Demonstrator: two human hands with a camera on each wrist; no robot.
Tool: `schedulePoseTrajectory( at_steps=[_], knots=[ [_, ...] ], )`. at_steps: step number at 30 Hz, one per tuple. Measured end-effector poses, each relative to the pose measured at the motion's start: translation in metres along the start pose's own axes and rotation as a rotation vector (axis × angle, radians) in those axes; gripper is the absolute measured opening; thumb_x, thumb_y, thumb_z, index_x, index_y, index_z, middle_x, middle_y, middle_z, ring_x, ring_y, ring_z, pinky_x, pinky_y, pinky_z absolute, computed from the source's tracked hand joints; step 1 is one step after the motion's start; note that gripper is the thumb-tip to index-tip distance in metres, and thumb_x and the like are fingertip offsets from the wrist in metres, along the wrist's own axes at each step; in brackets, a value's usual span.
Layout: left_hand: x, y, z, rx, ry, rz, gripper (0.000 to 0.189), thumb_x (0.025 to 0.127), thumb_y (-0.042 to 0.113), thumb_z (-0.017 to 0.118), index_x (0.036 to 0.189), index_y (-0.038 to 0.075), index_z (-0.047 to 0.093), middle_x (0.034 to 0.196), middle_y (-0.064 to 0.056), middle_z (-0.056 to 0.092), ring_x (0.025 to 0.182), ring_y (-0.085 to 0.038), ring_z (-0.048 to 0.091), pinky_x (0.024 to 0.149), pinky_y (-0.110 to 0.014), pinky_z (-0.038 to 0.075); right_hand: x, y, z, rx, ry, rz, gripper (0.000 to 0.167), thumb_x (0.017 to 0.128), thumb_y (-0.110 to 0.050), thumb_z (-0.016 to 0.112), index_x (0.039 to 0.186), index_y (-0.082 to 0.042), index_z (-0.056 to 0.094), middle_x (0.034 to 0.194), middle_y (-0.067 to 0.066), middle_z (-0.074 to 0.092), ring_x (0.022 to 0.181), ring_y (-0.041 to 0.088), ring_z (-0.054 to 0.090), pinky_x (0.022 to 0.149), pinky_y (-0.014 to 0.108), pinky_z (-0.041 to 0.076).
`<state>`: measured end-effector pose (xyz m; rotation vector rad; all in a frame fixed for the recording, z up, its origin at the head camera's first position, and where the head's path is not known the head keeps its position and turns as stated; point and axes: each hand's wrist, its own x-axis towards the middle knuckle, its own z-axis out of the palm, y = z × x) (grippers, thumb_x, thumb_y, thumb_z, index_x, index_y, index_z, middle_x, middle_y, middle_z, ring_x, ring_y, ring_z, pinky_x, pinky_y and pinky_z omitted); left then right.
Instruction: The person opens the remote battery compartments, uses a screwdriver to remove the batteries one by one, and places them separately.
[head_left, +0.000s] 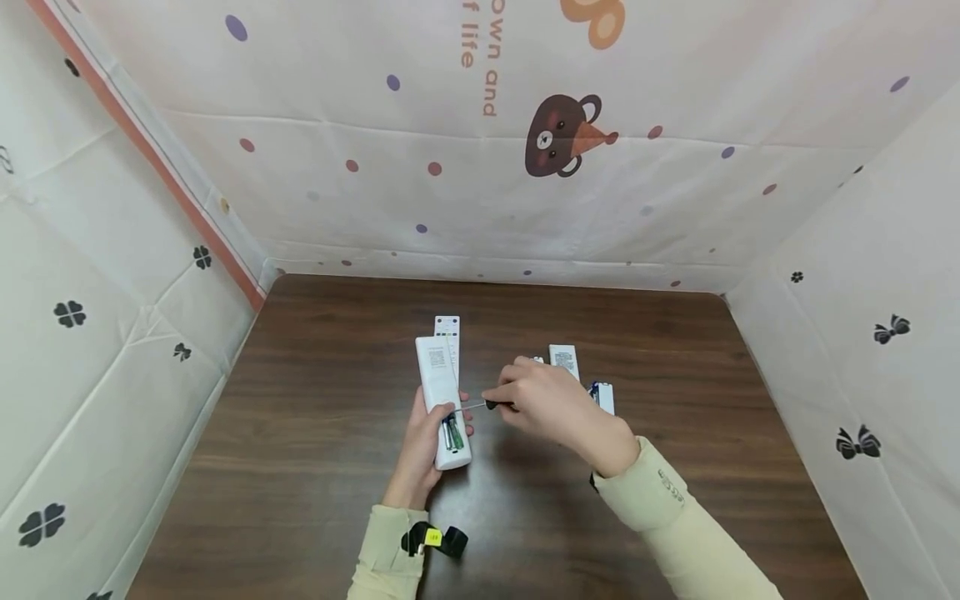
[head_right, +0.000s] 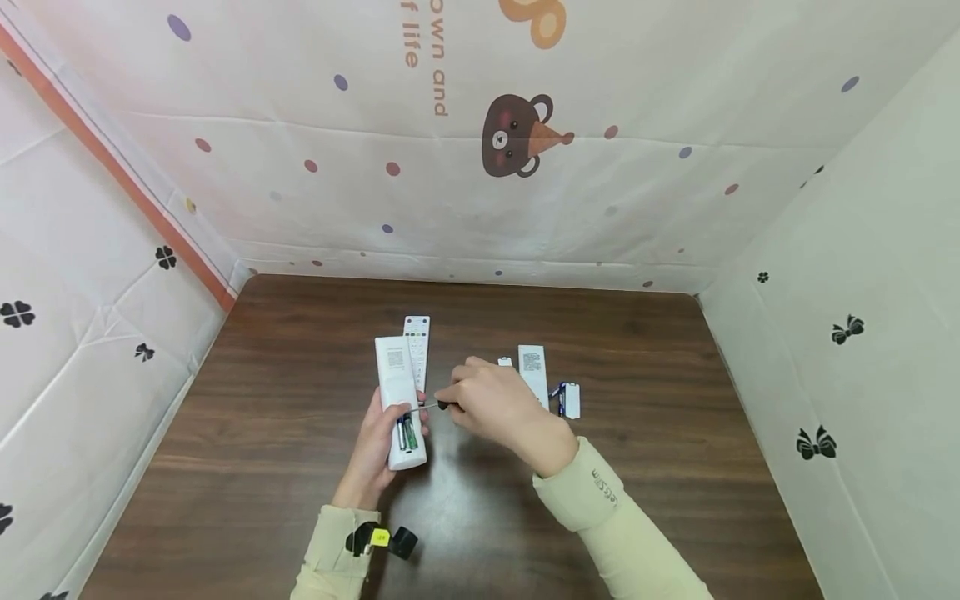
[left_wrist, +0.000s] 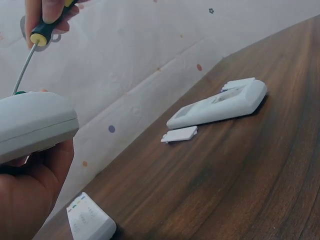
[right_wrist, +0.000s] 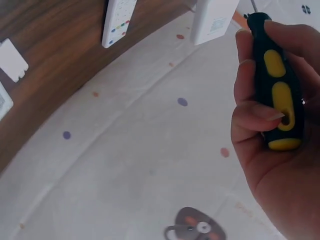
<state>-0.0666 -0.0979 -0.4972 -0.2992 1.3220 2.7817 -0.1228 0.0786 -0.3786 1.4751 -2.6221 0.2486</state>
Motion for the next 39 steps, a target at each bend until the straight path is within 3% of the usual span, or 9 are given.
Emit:
schedulePoseTrajectory(
  at_steps=[13, 21, 35, 39],
  knots=[
    [0.002, -0.001, 0.004, -0.049, 0.003, -0.021, 0.05, 0.089, 0.001, 0.046, 0.132, 0.016, 0.024, 0.108, -0.019, 0.045, 0.075, -0.021, 0.053, 0.059, -0.03, 0.049, -0.009, 0.017, 0.007, 0.189, -0.057, 0.046, 0.024, 0.078, -0.016, 0.064, 0.1, -0.022, 0.07, 0.086, -0.012, 0.06, 0.071, 0.003, 0.047, 0.054, 0.017, 0.04],
    [0.002, -0.002, 0.003, -0.082, 0.028, -0.02, 0.052, 0.089, 0.001, 0.048, 0.132, 0.018, 0.026, 0.111, -0.022, 0.043, 0.076, -0.021, 0.052, 0.059, -0.03, 0.049, -0.017, 0.017, 0.016, 0.296, -0.049, 0.115, 0.023, 0.08, -0.018, 0.065, 0.102, -0.022, 0.069, 0.088, -0.013, 0.059, 0.07, 0.001, 0.046, 0.055, 0.017, 0.04],
    [0.003, -0.002, 0.003, -0.073, 0.042, -0.009, 0.056, 0.086, 0.01, 0.057, 0.133, 0.019, 0.027, 0.108, -0.018, 0.047, 0.077, -0.02, 0.053, 0.061, -0.03, 0.049, -0.027, 0.021, 0.025, 0.355, 0.006, 0.138, 0.025, 0.082, -0.019, 0.064, 0.107, -0.022, 0.066, 0.092, -0.013, 0.059, 0.077, 0.001, 0.049, 0.062, 0.021, 0.043],
    [0.004, -0.002, 0.004, -0.082, 0.049, -0.011, 0.054, 0.087, 0.014, 0.058, 0.131, 0.019, 0.029, 0.114, -0.025, 0.043, 0.077, -0.022, 0.054, 0.063, -0.031, 0.05, -0.029, 0.021, 0.028, 0.343, 0.021, 0.169, 0.025, 0.082, -0.02, 0.063, 0.107, -0.022, 0.066, 0.091, -0.014, 0.059, 0.079, 0.002, 0.05, 0.065, 0.022, 0.044]
  ],
)
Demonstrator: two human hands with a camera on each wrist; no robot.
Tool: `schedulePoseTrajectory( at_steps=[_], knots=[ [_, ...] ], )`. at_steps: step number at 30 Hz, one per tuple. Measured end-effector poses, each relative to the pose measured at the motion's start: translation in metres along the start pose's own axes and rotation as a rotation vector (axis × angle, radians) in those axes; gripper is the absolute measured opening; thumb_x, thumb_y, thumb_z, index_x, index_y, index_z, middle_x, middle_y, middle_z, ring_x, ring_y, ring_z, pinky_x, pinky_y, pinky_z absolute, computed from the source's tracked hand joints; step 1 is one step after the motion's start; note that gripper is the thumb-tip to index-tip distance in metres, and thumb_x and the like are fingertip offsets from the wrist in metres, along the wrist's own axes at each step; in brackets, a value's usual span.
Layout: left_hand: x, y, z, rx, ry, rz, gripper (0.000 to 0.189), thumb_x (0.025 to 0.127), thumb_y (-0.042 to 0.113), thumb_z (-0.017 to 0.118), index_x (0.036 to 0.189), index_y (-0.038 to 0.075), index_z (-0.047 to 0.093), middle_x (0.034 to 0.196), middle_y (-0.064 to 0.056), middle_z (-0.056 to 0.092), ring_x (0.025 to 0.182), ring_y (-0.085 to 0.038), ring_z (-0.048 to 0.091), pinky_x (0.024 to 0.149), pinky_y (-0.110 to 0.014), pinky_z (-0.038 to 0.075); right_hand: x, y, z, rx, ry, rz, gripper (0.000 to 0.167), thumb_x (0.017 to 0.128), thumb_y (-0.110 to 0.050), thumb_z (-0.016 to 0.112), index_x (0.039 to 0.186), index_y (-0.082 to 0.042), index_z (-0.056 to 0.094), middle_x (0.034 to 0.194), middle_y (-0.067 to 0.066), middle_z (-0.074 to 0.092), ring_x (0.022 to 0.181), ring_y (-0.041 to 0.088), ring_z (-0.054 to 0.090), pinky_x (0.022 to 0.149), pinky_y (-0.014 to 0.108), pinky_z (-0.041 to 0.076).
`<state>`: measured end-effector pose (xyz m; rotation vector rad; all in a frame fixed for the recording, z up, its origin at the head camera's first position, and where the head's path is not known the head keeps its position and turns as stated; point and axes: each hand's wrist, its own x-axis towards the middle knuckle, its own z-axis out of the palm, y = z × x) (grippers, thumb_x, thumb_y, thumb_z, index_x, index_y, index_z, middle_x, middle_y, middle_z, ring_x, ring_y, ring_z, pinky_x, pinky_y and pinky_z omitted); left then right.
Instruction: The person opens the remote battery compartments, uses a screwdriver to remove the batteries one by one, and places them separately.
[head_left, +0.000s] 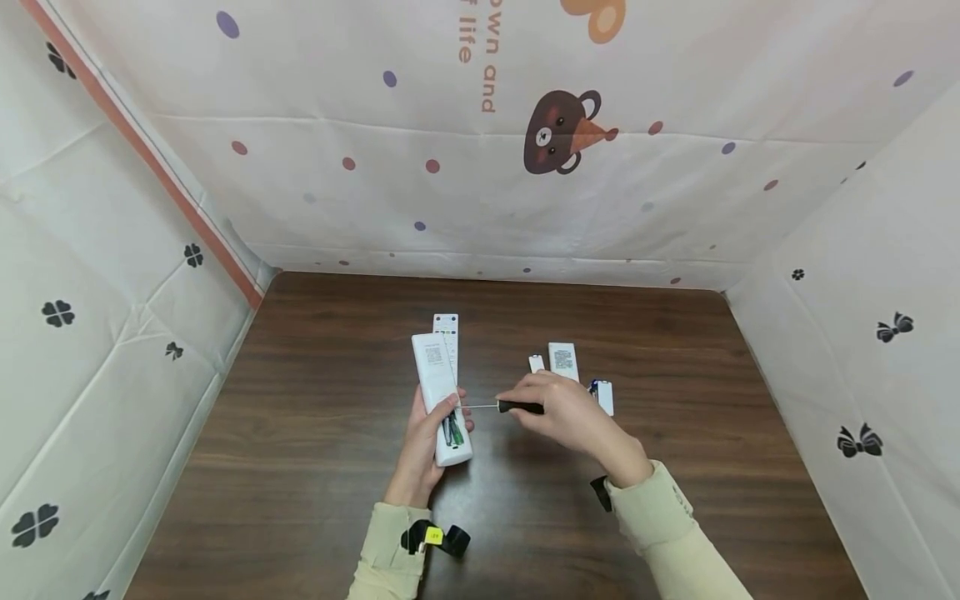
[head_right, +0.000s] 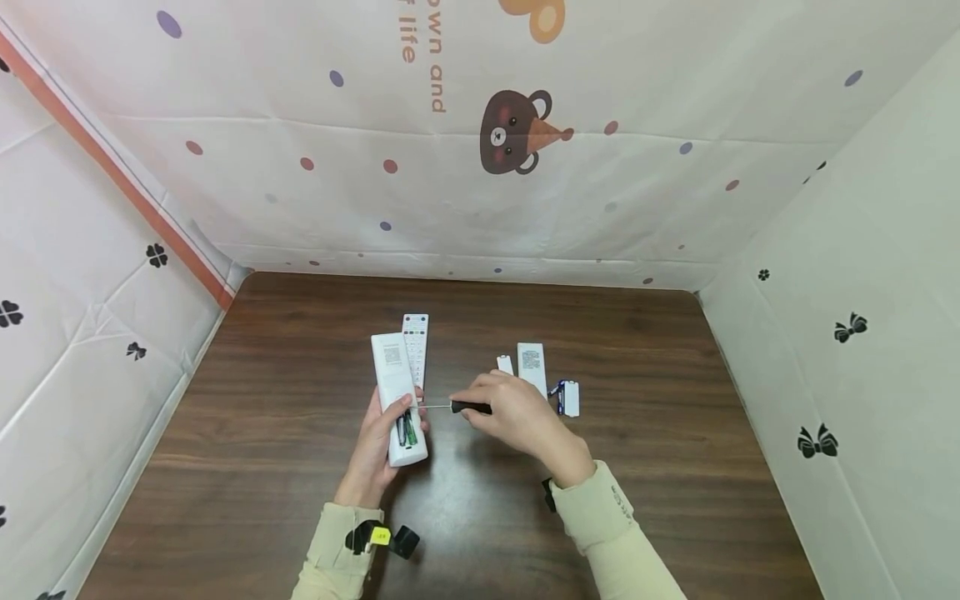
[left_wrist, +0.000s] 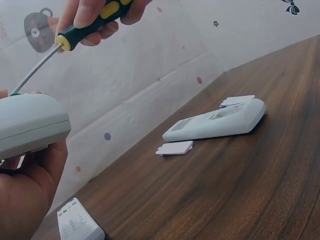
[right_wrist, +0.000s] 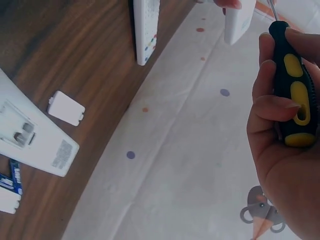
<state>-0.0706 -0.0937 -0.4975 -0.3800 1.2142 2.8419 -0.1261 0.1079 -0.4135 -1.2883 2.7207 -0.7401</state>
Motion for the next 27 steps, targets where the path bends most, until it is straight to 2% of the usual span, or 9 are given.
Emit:
schedulePoseTrajectory(
  at_steps=[4, 9, 13, 16, 19, 23, 27],
  knots=[
    [0.0, 0.0, 0.0, -0.024, 0.0, -0.001, 0.051, 0.088, 0.015, 0.056, 0.131, 0.02, 0.029, 0.121, -0.03, 0.036, 0.082, -0.024, 0.054, 0.068, -0.035, 0.05, -0.005, 0.002, 0.003, -0.007, 0.02, 0.061, 0.025, 0.083, -0.023, 0.062, 0.108, -0.023, 0.065, 0.092, -0.015, 0.058, 0.083, 0.002, 0.051, 0.07, 0.024, 0.045],
    [0.001, -0.003, 0.0, -0.075, -0.027, 0.025, 0.056, 0.089, 0.004, 0.051, 0.135, 0.022, 0.025, 0.122, -0.026, 0.035, 0.101, -0.038, 0.047, 0.082, -0.047, 0.046, -0.014, 0.006, 0.008, 0.034, 0.05, 0.19, 0.025, 0.085, -0.028, 0.06, 0.11, -0.026, 0.063, 0.096, -0.016, 0.058, 0.087, 0.002, 0.052, 0.072, 0.027, 0.045],
    [0.003, -0.008, 0.001, -0.101, -0.069, 0.05, 0.066, 0.087, -0.008, 0.045, 0.137, 0.023, 0.018, 0.129, -0.029, 0.026, 0.114, -0.049, 0.033, 0.089, -0.053, 0.038, -0.023, 0.011, 0.014, 0.103, 0.109, 0.289, 0.026, 0.086, -0.028, 0.06, 0.111, -0.024, 0.063, 0.095, -0.015, 0.058, 0.078, 0.004, 0.052, 0.066, 0.027, 0.044],
    [0.007, -0.016, 0.002, -0.084, -0.081, 0.052, 0.071, 0.084, -0.015, 0.043, 0.137, 0.024, 0.016, 0.133, -0.031, 0.018, 0.117, -0.052, 0.028, 0.091, -0.054, 0.036, -0.032, 0.016, 0.018, 0.143, 0.17, 0.357, 0.025, 0.085, -0.029, 0.061, 0.11, -0.024, 0.063, 0.092, -0.014, 0.058, 0.072, 0.006, 0.049, 0.062, 0.026, 0.042],
    [0.012, -0.024, 0.004, -0.019, -0.072, 0.037, 0.078, 0.08, -0.019, 0.045, 0.136, 0.025, 0.015, 0.133, -0.032, 0.016, 0.115, -0.051, 0.032, 0.091, -0.054, 0.036, -0.041, 0.021, 0.023, 0.179, 0.219, 0.421, 0.025, 0.084, -0.03, 0.061, 0.109, -0.025, 0.064, 0.091, -0.012, 0.059, 0.071, 0.009, 0.049, 0.061, 0.027, 0.041],
    [0.023, -0.037, 0.009, 0.159, -0.041, -0.005, 0.085, 0.075, -0.018, 0.052, 0.137, 0.023, 0.011, 0.127, -0.032, 0.022, 0.106, -0.045, 0.046, 0.087, -0.049, 0.042, -0.054, 0.028, 0.029, 0.233, 0.286, 0.501, 0.026, 0.084, -0.032, 0.061, 0.109, -0.025, 0.063, 0.099, -0.006, 0.061, 0.078, 0.013, 0.053, 0.065, 0.031, 0.044],
    [0.039, -0.052, 0.015, 0.346, -0.01, -0.049, 0.091, 0.071, -0.014, 0.059, 0.139, 0.018, 0.006, 0.123, -0.032, 0.032, 0.105, -0.041, 0.046, 0.08, -0.041, 0.048, -0.068, 0.035, 0.036, 0.285, 0.362, 0.591, 0.026, 0.084, -0.034, 0.061, 0.108, -0.024, 0.064, 0.105, -0.001, 0.061, 0.087, 0.016, 0.056, 0.071, 0.035, 0.045]
  ],
)
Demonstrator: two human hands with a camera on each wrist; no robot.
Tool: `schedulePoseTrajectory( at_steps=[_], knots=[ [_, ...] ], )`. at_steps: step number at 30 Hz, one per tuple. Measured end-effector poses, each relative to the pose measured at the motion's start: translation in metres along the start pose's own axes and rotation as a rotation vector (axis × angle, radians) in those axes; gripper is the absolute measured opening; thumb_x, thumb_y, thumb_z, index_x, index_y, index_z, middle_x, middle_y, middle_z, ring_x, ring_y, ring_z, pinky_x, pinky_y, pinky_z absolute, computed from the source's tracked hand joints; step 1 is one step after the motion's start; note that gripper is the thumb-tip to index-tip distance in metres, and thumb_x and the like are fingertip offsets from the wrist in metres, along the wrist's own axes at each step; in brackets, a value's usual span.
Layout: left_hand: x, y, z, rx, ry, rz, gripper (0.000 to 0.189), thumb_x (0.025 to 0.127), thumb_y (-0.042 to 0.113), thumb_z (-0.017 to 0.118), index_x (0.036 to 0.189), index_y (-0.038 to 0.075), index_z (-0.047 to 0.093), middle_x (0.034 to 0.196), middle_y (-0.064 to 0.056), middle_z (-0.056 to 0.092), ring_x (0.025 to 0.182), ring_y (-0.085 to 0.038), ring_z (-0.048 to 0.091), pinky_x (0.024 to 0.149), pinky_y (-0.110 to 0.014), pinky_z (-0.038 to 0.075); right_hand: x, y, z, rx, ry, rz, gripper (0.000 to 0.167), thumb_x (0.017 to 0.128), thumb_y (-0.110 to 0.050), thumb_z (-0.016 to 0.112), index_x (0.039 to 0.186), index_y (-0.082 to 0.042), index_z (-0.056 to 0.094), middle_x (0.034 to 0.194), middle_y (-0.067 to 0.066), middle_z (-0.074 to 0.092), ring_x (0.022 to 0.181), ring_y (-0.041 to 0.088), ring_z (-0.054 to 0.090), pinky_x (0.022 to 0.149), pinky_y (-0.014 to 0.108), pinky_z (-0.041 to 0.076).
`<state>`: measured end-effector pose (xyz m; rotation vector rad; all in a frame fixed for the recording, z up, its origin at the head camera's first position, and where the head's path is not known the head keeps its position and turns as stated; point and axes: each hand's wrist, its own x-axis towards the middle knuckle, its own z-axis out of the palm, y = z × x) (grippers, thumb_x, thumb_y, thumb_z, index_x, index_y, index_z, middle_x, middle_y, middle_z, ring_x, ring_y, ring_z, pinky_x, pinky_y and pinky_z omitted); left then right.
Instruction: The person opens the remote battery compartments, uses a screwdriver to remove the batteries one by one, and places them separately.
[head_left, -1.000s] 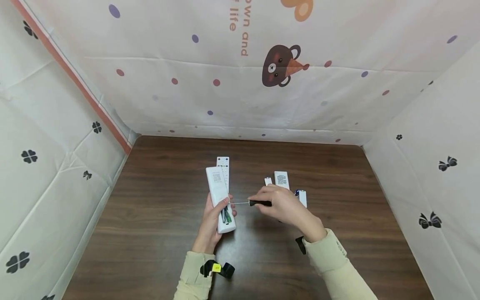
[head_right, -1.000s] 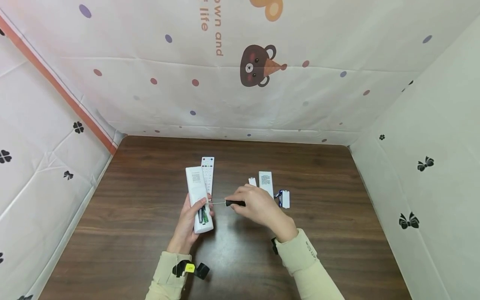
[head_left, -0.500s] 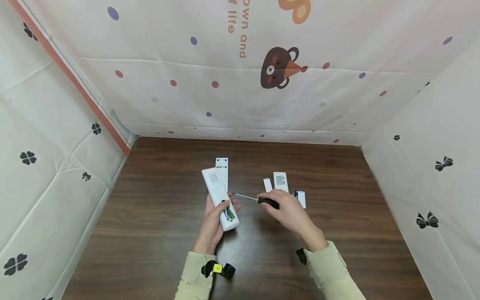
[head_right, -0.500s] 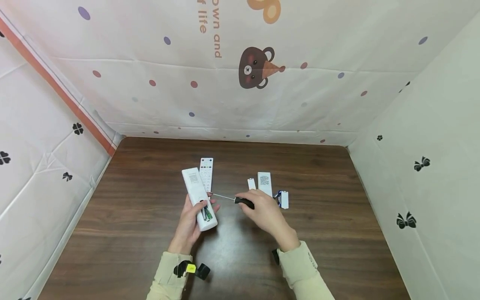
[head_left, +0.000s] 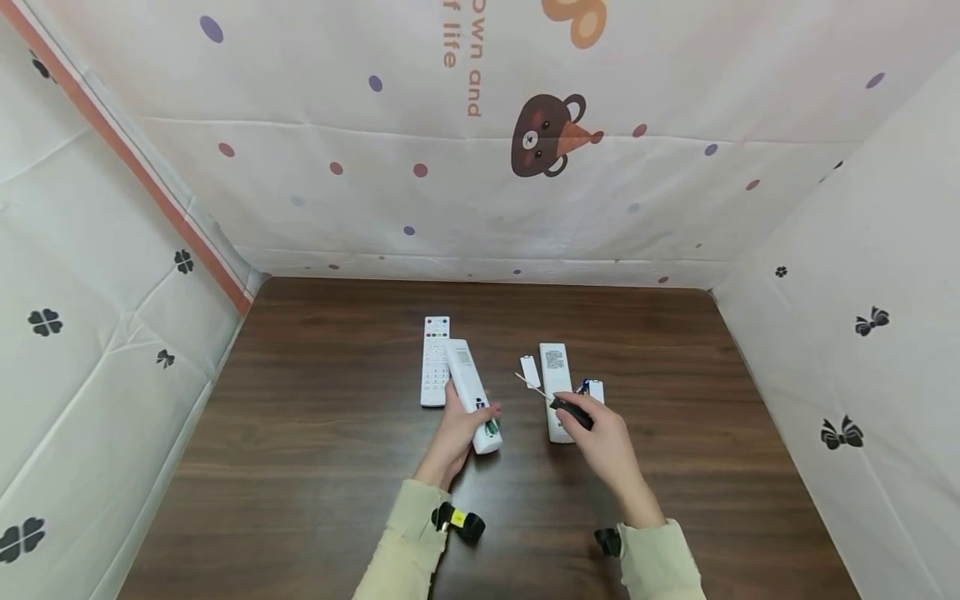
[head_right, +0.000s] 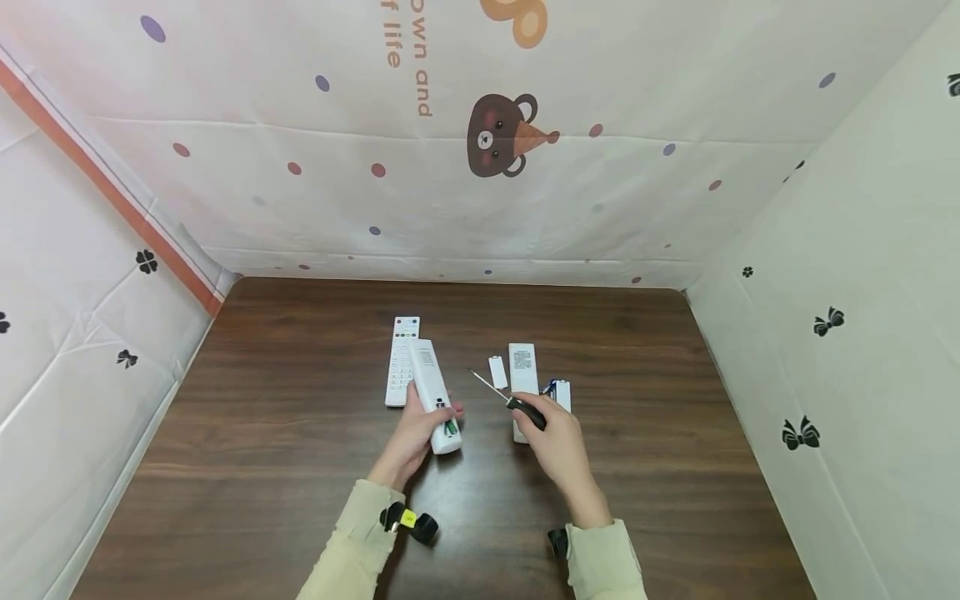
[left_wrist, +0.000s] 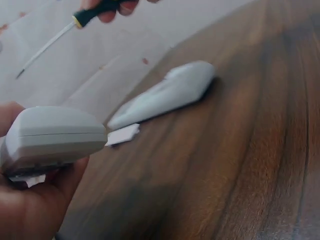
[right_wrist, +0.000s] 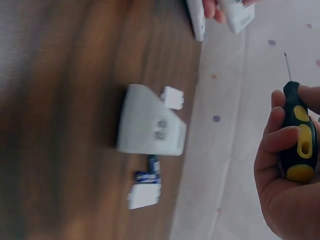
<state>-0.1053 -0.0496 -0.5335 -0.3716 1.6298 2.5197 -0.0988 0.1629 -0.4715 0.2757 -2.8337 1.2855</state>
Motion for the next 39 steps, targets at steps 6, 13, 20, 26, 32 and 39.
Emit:
schedulePoseTrajectory(
  at_steps=[6, 13, 20, 26, 32, 39],
  knots=[
    [0.022, -0.013, 0.015, 0.311, 0.053, -0.034, 0.099, 0.07, -0.004, 0.063, 0.141, 0.017, -0.002, 0.12, -0.023, 0.042, 0.105, -0.031, 0.047, 0.077, -0.034, 0.045, -0.008, 0.015, 0.002, 0.062, 0.033, 0.104, 0.03, 0.084, -0.037, 0.059, 0.11, -0.021, 0.063, 0.111, 0.005, 0.06, 0.097, 0.02, 0.055, 0.077, 0.039, 0.044],
    [0.042, -0.02, 0.033, 0.598, 0.057, 0.001, 0.1, 0.07, -0.003, 0.063, 0.142, 0.019, -0.002, 0.135, -0.021, 0.03, 0.107, -0.03, 0.044, 0.079, -0.038, 0.043, -0.015, 0.025, 0.004, 0.107, 0.072, 0.183, 0.03, 0.084, -0.039, 0.059, 0.11, -0.024, 0.063, 0.114, 0.006, 0.059, 0.098, 0.02, 0.054, 0.079, 0.039, 0.044],
    [0.055, -0.016, 0.053, 0.815, 0.107, 0.015, 0.102, 0.068, 0.003, 0.068, 0.143, 0.02, 0.001, 0.128, -0.023, 0.032, 0.1, -0.032, 0.048, 0.072, -0.037, 0.045, -0.021, 0.033, 0.004, 0.11, 0.109, 0.214, 0.033, 0.083, -0.043, 0.058, 0.11, -0.023, 0.063, 0.111, 0.003, 0.06, 0.099, 0.017, 0.054, 0.081, 0.037, 0.044],
    [0.059, -0.014, 0.068, 0.971, 0.157, 0.042, 0.102, 0.068, 0.006, 0.07, 0.143, 0.018, 0.003, 0.113, -0.024, 0.038, 0.087, -0.034, 0.05, 0.069, -0.039, 0.046, -0.023, 0.038, 0.003, 0.115, 0.128, 0.231, 0.038, 0.083, -0.045, 0.057, 0.112, -0.021, 0.062, 0.111, 0.004, 0.06, 0.098, 0.017, 0.054, 0.081, 0.038, 0.043],
    [0.062, -0.014, 0.075, 1.054, 0.181, 0.04, 0.1, 0.069, 0.012, 0.07, 0.143, 0.017, 0.003, 0.109, -0.024, 0.04, 0.084, -0.034, 0.051, 0.069, -0.039, 0.046, -0.025, 0.04, 0.002, 0.134, 0.137, 0.266, 0.033, 0.083, -0.043, 0.059, 0.11, -0.025, 0.063, 0.11, 0.003, 0.06, 0.096, 0.017, 0.054, 0.08, 0.036, 0.043],
    [0.064, -0.01, 0.075, 0.989, 0.158, -0.022, 0.097, 0.073, 0.015, 0.069, 0.143, 0.018, 0.001, 0.114, -0.023, 0.039, 0.074, -0.028, 0.051, 0.063, -0.035, 0.046, -0.025, 0.042, -0.001, 0.13, 0.132, 0.299, 0.032, 0.083, -0.043, 0.058, 0.11, -0.026, 0.062, 0.112, 0.005, 0.059, 0.096, 0.019, 0.054, 0.081, 0.037, 0.042]
  ],
)
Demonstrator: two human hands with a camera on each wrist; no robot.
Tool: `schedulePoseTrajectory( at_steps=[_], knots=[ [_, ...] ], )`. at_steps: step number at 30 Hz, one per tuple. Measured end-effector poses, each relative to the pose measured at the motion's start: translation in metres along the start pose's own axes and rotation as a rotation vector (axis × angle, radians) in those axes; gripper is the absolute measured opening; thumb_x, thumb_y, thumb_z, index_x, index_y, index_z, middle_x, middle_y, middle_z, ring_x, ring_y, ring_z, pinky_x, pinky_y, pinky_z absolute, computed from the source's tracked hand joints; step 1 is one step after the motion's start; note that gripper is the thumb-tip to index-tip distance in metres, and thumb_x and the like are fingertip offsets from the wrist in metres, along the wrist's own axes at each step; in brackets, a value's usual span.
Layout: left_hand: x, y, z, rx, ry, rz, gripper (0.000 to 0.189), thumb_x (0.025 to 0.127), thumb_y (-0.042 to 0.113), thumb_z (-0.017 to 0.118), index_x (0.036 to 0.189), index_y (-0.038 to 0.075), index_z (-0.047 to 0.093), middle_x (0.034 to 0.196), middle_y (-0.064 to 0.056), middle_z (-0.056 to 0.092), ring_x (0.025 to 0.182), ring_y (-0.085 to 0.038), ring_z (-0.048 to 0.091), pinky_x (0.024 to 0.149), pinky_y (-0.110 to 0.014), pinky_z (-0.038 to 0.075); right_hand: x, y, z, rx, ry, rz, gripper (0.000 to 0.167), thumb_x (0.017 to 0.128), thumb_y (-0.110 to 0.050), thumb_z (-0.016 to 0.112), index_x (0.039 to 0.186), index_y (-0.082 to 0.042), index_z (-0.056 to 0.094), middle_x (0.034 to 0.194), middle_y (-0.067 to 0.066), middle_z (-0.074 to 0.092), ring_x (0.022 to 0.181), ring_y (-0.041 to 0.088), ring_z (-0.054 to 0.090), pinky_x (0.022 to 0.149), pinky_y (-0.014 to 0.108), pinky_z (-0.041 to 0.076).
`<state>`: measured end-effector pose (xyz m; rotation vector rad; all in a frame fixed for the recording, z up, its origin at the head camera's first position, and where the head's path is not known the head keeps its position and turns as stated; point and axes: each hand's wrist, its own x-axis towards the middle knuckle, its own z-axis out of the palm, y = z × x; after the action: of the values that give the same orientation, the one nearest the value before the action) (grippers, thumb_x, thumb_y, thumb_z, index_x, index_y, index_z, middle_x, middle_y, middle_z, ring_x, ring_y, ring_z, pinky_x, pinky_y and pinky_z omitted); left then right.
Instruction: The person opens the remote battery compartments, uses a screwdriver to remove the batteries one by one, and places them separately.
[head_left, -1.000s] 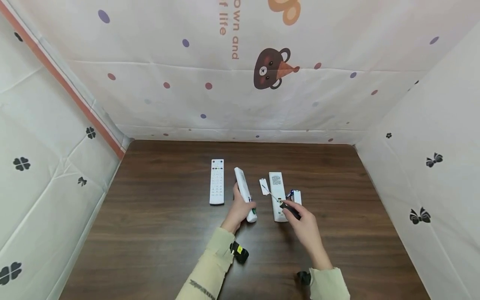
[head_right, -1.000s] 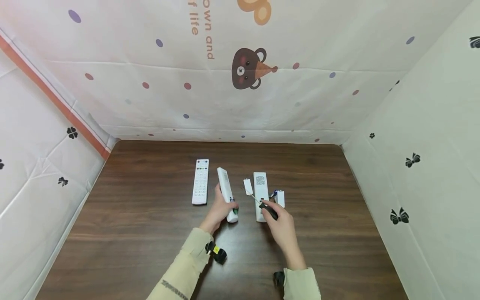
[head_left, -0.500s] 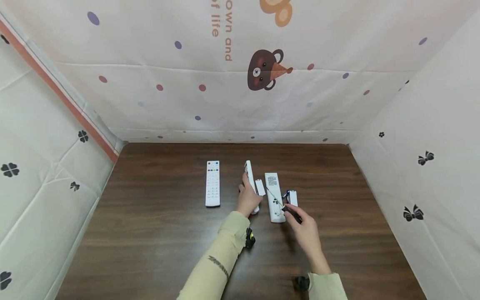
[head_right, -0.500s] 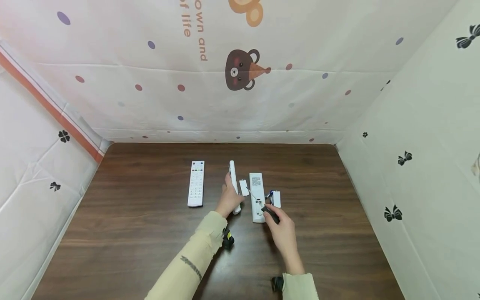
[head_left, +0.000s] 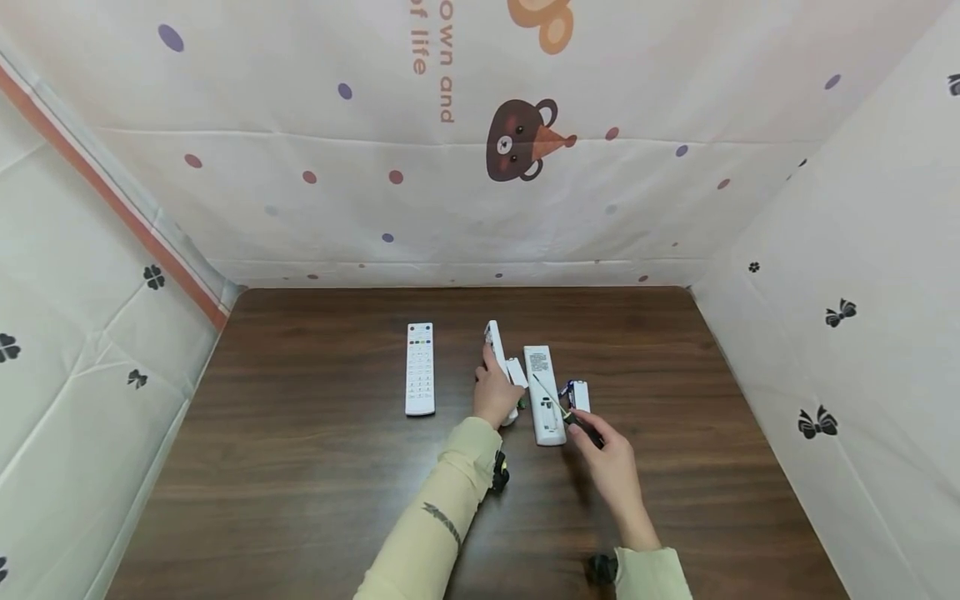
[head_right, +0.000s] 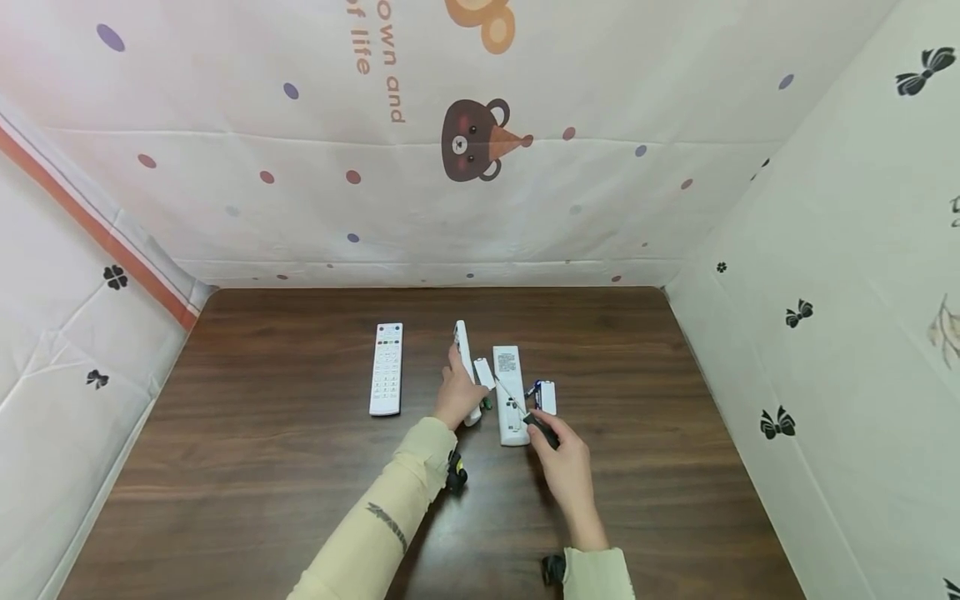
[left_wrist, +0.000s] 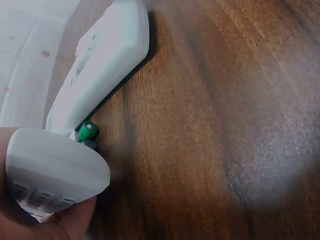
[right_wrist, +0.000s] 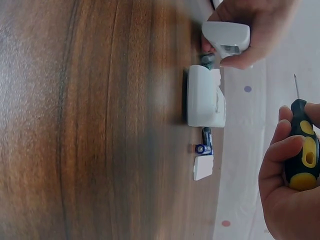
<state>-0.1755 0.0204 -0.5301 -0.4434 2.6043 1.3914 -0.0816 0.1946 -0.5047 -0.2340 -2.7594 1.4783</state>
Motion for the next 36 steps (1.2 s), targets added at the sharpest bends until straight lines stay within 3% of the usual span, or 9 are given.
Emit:
schedulePoseTrajectory(
  at_steps=[7, 14, 16, 20, 24, 29, 36],
  knots=[
    [0.0, -0.004, -0.003, -0.093, -0.028, 0.004, 0.097, 0.074, 0.015, 0.069, 0.143, 0.018, 0.0, 0.12, -0.025, 0.036, 0.07, -0.028, 0.052, 0.06, -0.035, 0.046, 0.0, 0.0, 0.002, 0.015, 0.003, -0.023, 0.033, 0.083, -0.043, 0.059, 0.11, -0.024, 0.063, 0.111, 0.002, 0.06, 0.097, 0.016, 0.053, 0.081, 0.036, 0.042],
    [0.001, -0.016, -0.003, -0.22, -0.008, 0.028, 0.093, 0.075, 0.01, 0.066, 0.142, 0.015, 0.002, 0.132, -0.024, 0.029, 0.106, -0.035, 0.046, 0.079, -0.04, 0.044, 0.0, 0.0, 0.002, 0.029, -0.004, -0.015, 0.033, 0.083, -0.044, 0.058, 0.11, -0.026, 0.062, 0.112, 0.002, 0.059, 0.097, 0.016, 0.053, 0.081, 0.036, 0.043],
    [0.0, -0.019, -0.003, -0.238, 0.011, 0.024, 0.088, 0.077, 0.011, 0.063, 0.142, 0.013, 0.004, 0.129, -0.023, 0.036, 0.105, -0.032, 0.047, 0.081, -0.04, 0.044, 0.0, 0.001, 0.001, 0.031, -0.004, -0.005, 0.033, 0.083, -0.044, 0.058, 0.11, -0.026, 0.062, 0.112, 0.003, 0.059, 0.097, 0.016, 0.053, 0.081, 0.036, 0.043],
    [-0.002, -0.026, -0.006, -0.194, 0.054, -0.01, 0.071, 0.085, 0.022, 0.055, 0.138, 0.009, 0.011, 0.106, -0.02, 0.056, 0.087, -0.026, 0.056, 0.073, -0.038, 0.046, 0.001, 0.001, 0.0, 0.039, -0.005, 0.004, 0.033, 0.083, -0.043, 0.058, 0.111, -0.026, 0.062, 0.113, 0.004, 0.059, 0.097, 0.017, 0.053, 0.081, 0.037, 0.043],
    [-0.004, -0.033, -0.012, -0.107, 0.068, -0.037, 0.06, 0.089, 0.032, 0.048, 0.135, 0.009, 0.018, 0.095, -0.018, 0.059, 0.074, -0.026, 0.057, 0.065, -0.038, 0.046, 0.0, 0.002, 0.001, 0.034, -0.023, 0.016, 0.035, 0.084, -0.044, 0.057, 0.112, -0.024, 0.061, 0.116, 0.006, 0.057, 0.1, 0.019, 0.052, 0.083, 0.038, 0.042],
    [-0.006, -0.041, -0.015, -0.004, 0.064, 0.028, 0.056, 0.088, 0.037, 0.048, 0.131, 0.007, 0.029, 0.094, -0.019, 0.061, 0.072, -0.027, 0.058, 0.06, -0.038, 0.046, -0.002, 0.004, 0.003, 0.037, -0.024, 0.049, 0.034, 0.085, -0.043, 0.056, 0.113, -0.024, 0.06, 0.117, 0.006, 0.056, 0.1, 0.02, 0.052, 0.084, 0.039, 0.042],
    [-0.005, -0.043, -0.017, 0.03, 0.023, 0.111, 0.054, 0.087, 0.038, 0.052, 0.13, 0.008, 0.036, 0.095, -0.017, 0.062, 0.077, -0.027, 0.059, 0.062, -0.037, 0.047, -0.001, 0.005, 0.004, 0.042, -0.034, 0.066, 0.035, 0.085, -0.045, 0.055, 0.114, -0.025, 0.059, 0.118, 0.006, 0.056, 0.1, 0.02, 0.051, 0.086, 0.04, 0.041]
  ],
)
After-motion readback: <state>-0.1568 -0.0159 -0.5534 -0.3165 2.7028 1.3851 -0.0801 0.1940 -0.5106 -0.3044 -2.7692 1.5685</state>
